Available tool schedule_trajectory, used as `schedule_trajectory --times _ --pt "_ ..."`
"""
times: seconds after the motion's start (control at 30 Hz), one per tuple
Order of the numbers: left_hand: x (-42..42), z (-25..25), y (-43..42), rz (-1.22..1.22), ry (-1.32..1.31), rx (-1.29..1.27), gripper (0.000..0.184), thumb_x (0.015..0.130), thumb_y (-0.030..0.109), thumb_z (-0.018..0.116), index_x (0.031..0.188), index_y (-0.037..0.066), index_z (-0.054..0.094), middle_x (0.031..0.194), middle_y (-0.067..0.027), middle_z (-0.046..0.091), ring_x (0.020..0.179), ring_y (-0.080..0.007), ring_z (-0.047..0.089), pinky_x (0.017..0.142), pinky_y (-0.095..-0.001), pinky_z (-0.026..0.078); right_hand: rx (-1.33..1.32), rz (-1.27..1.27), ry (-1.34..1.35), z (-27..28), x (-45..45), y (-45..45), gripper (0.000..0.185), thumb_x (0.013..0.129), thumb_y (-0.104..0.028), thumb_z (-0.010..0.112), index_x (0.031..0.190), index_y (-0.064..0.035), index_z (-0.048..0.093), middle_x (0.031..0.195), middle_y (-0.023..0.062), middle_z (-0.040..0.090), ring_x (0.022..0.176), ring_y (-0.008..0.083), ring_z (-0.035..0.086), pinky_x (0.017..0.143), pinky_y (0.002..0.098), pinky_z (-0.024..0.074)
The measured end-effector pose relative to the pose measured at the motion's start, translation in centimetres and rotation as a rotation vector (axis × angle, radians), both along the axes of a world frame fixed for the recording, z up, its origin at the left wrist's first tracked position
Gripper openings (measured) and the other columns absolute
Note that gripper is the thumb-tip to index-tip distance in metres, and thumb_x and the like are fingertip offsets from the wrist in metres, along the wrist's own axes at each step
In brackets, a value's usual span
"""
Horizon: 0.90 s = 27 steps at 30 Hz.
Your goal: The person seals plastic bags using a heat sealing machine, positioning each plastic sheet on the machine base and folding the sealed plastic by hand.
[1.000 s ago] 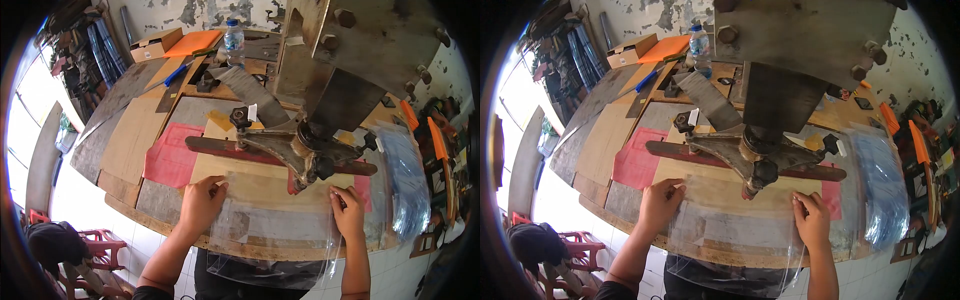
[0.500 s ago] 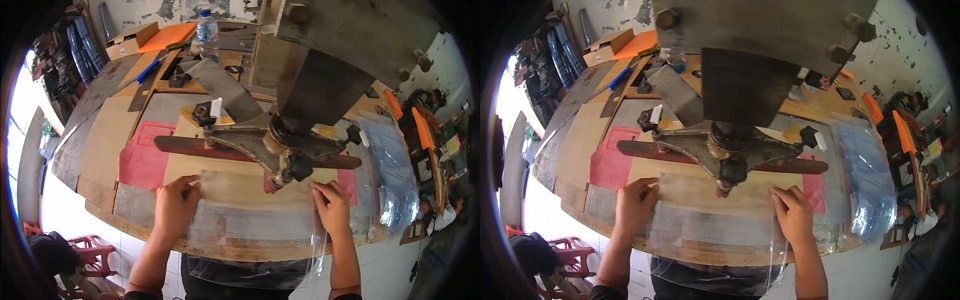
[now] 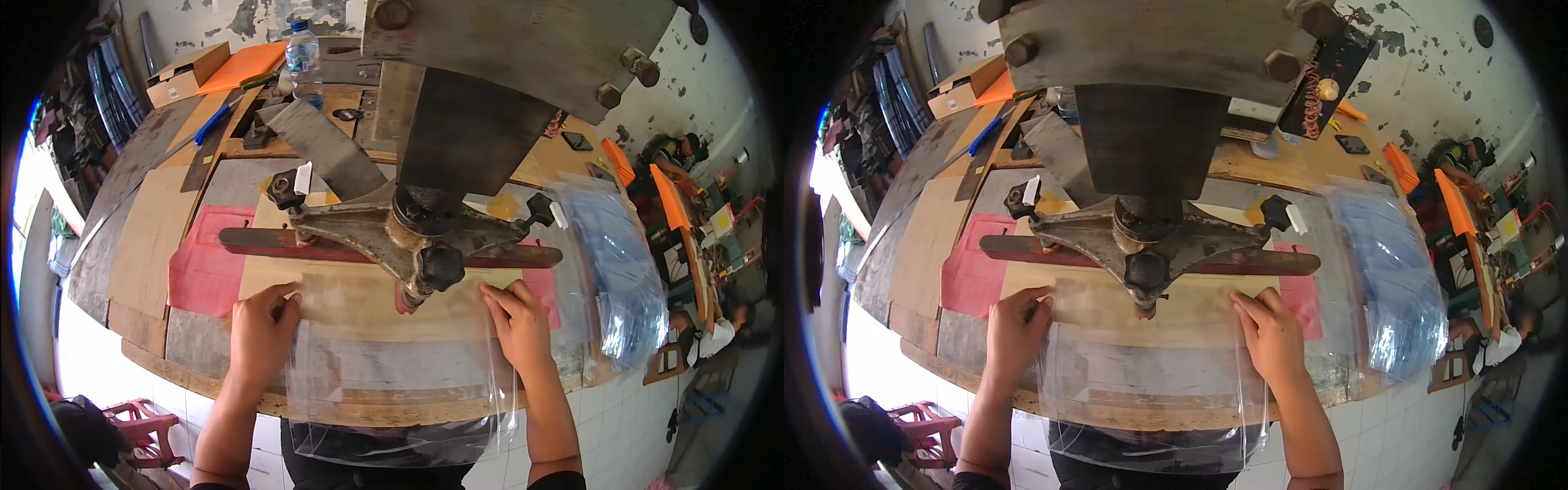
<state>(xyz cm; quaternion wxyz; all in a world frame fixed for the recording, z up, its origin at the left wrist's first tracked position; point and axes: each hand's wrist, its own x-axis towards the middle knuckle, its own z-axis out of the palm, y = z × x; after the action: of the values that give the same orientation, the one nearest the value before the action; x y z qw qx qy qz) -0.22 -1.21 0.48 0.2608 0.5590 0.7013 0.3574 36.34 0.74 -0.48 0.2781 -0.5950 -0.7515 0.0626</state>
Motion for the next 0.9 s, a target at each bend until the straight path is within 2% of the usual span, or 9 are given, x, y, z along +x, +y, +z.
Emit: schedule_trajectory --times 0.27,0.7,0.77,0.83,0.9 --pt "0.6 -0.5 0.9 -0.020 0.021 0.049 0.027 0.097 0.013 0.070 0.117 -0.004 0.077 0.069 -0.0150 0.070 0.057 -0.0183 0.064 0.060 -0.0338 0.051 0.009 -0.028 0.047 -0.6 0.7 1.3 0.020 0.098 -0.013 0.074 0.116 -0.0087 0.081 0.089 0.0111 0.063 0.075 0.0293 0.067 0.067 0.0418 0.0531" --pt "0.7 -0.6 1.2 -0.023 0.069 0.052 0.028 0.097 0.016 0.072 0.118 -0.002 0.078 0.071 -0.0160 0.071 0.058 -0.0193 0.065 0.061 -0.0334 0.052 -0.036 -0.068 0.073 -0.3 0.7 1.3 0.021 0.098 -0.012 0.074 0.118 -0.0112 0.081 0.089 0.0107 0.064 0.077 0.0293 0.068 0.069 0.0408 0.0536" --pt "0.8 -0.6 1.1 -0.020 0.060 0.077 0.029 0.097 0.017 0.073 0.120 0.000 0.078 0.070 -0.0140 0.070 0.061 -0.0128 0.061 0.063 -0.0305 0.051 -0.006 -0.067 0.067 -0.5 0.6 1.5 0.022 0.098 -0.012 0.074 0.118 -0.0111 0.081 0.089 0.0111 0.064 0.077 0.0291 0.068 0.070 0.0409 0.0533" --pt "0.7 -0.4 1.1 0.002 0.071 0.060 0.029 0.097 0.019 0.073 0.119 0.001 0.079 0.074 -0.0164 0.073 0.063 -0.0157 0.065 0.065 -0.0317 0.053 0.013 -0.043 0.093 -0.4 0.3 1.4 0.021 0.098 -0.011 0.074 0.118 -0.0110 0.081 0.089 0.0114 0.064 0.077 0.0285 0.067 0.069 0.0405 0.0522" --pt "0.7 -0.5 1.1 -0.016 0.047 0.058 0.029 0.097 0.018 0.073 0.119 0.000 0.079 0.075 -0.0165 0.074 0.063 -0.0166 0.066 0.065 -0.0324 0.053 -0.012 -0.075 0.086 -0.4 0.4 1.4 0.023 0.098 -0.008 0.073 0.120 -0.0072 0.081 0.088 0.0103 0.060 0.073 0.0234 0.059 0.065 0.0360 0.0456"
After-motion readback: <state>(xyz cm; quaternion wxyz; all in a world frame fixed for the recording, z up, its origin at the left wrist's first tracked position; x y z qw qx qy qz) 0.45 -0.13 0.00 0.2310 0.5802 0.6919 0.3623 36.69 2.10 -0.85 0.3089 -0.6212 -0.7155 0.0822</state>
